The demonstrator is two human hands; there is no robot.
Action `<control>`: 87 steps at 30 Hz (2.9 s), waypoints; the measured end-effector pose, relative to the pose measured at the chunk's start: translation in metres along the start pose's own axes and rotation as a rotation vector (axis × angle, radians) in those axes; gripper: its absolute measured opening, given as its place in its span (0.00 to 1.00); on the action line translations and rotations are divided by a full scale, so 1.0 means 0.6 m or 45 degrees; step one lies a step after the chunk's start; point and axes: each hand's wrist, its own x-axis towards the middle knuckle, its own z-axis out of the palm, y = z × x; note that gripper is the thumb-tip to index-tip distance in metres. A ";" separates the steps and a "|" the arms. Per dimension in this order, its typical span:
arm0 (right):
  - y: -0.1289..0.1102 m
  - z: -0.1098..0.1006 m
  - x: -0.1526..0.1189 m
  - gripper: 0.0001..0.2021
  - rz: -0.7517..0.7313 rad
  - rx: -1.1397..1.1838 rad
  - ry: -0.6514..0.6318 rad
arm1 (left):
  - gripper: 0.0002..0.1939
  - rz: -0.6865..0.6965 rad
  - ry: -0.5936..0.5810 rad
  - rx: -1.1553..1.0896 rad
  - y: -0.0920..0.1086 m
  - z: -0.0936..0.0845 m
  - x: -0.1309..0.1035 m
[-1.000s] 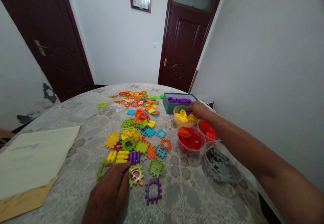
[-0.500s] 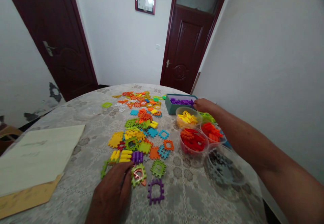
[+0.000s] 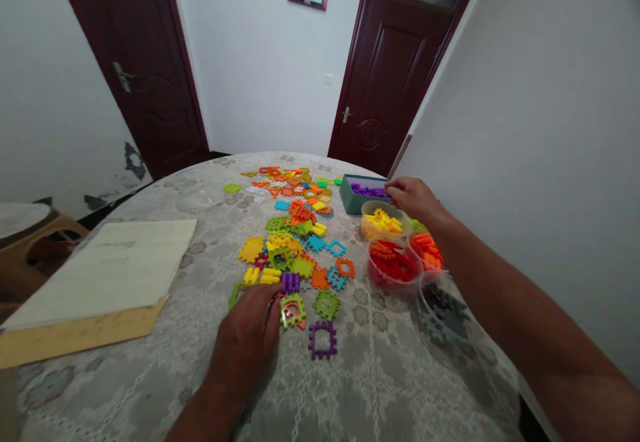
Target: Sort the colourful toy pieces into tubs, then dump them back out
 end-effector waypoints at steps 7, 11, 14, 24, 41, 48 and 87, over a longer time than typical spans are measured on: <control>-0.086 0.030 -0.234 0.13 -0.360 -0.130 -0.873 | 0.10 0.041 -0.073 -0.009 0.008 -0.003 -0.001; -0.089 0.092 -0.298 0.23 -0.224 -0.392 -0.772 | 0.09 0.061 -0.091 -0.001 0.012 -0.006 0.003; -0.079 0.122 -0.304 0.27 -0.093 -0.535 -0.776 | 0.09 0.049 -0.098 -0.008 0.012 -0.009 0.007; -0.026 0.153 -0.322 0.13 -0.186 -0.284 -0.538 | 0.10 0.002 -0.172 -0.004 0.021 -0.013 0.012; -0.108 0.169 -0.371 0.15 -0.065 0.664 -0.649 | 0.09 -0.370 -0.469 -0.400 0.043 -0.037 0.027; -0.064 0.191 -0.335 0.18 -0.389 -0.181 -0.430 | 0.11 -0.787 -0.247 -0.474 0.010 -0.055 0.043; -0.101 0.164 -0.345 0.09 -0.197 0.398 -0.247 | 0.06 -0.442 -0.335 -0.583 0.047 -0.048 0.036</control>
